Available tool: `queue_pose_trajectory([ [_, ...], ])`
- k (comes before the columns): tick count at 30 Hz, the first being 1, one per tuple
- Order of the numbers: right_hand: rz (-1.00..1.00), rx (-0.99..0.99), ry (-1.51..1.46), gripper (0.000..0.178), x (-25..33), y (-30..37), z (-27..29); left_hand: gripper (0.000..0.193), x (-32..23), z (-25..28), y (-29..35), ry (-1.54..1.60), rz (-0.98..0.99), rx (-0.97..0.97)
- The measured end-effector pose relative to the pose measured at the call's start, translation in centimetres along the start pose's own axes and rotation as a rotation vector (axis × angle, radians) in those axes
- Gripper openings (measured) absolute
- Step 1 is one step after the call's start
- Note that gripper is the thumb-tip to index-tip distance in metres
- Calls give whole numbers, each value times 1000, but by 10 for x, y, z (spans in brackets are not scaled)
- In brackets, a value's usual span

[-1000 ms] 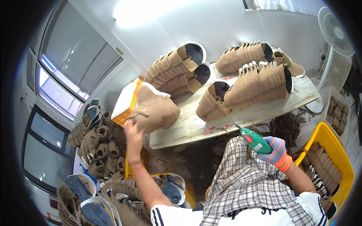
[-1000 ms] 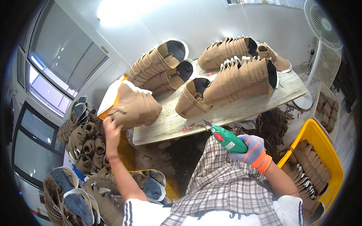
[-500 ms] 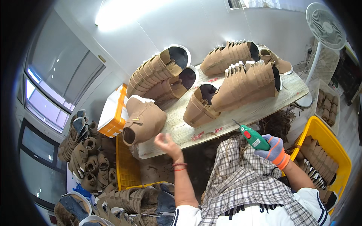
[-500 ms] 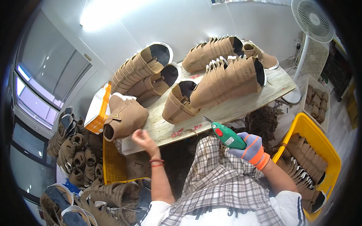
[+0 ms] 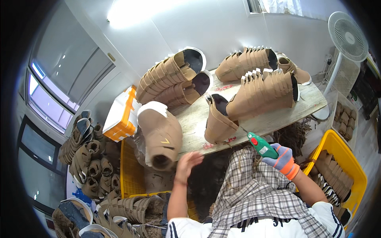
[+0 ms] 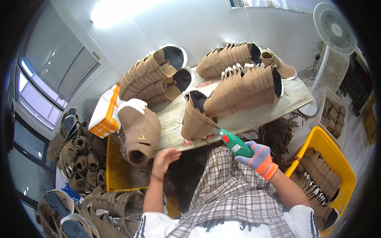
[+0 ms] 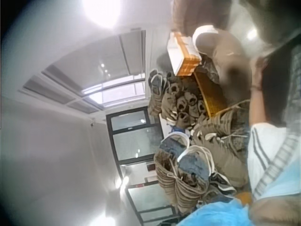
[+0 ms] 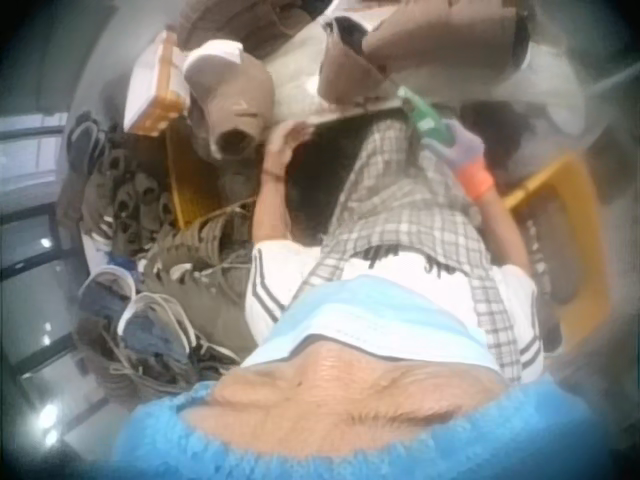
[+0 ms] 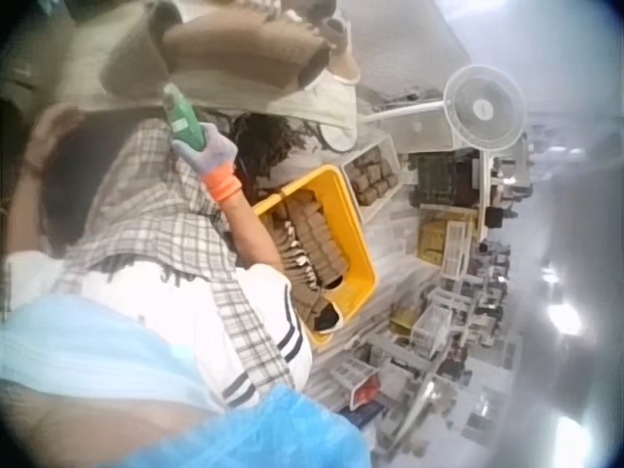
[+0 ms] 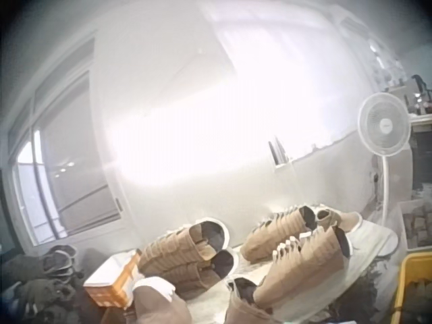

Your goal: The person trims the edges of shoe uppers using scissors and then uses a handheld electric tool to smooth or trim the interior lining. Finished uppers are placed into a yellow bin.

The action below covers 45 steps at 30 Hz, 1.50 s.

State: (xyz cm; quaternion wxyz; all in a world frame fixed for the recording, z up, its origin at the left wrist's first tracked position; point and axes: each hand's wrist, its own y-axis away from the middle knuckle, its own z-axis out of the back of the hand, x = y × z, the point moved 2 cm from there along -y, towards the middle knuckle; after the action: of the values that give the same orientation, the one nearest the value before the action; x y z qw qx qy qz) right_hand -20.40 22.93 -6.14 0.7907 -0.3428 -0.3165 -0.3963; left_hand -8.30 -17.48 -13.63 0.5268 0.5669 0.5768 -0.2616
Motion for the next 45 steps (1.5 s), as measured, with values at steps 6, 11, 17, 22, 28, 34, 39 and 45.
queue_pose_trajectory([
  [6,-111,63,-127,51,-6,3,-9,59,49,-20,61,869,-499,-442],
  [11,-172,104,-129,50,-5,12,-11,51,23,-74,-3,639,-677,-749],
  [17,-206,49,-160,53,-11,16,-8,42,18,-82,-38,549,-669,-1118],
  [22,-207,31,-161,48,-23,22,-3,25,10,-73,-50,-391,-731,-1635],
  [28,-203,-9,-89,53,-35,32,8,19,-6,-53,-62,-318,-919,-1538],
  [34,-257,-35,-196,53,-42,35,15,43,43,-163,-53,-31,-762,-521],
  [39,-259,-31,-169,53,-44,33,20,45,32,-154,-96,119,-605,-645],
  [45,-239,-60,-103,53,-49,37,20,33,45,-141,-96,359,-456,-707],
])
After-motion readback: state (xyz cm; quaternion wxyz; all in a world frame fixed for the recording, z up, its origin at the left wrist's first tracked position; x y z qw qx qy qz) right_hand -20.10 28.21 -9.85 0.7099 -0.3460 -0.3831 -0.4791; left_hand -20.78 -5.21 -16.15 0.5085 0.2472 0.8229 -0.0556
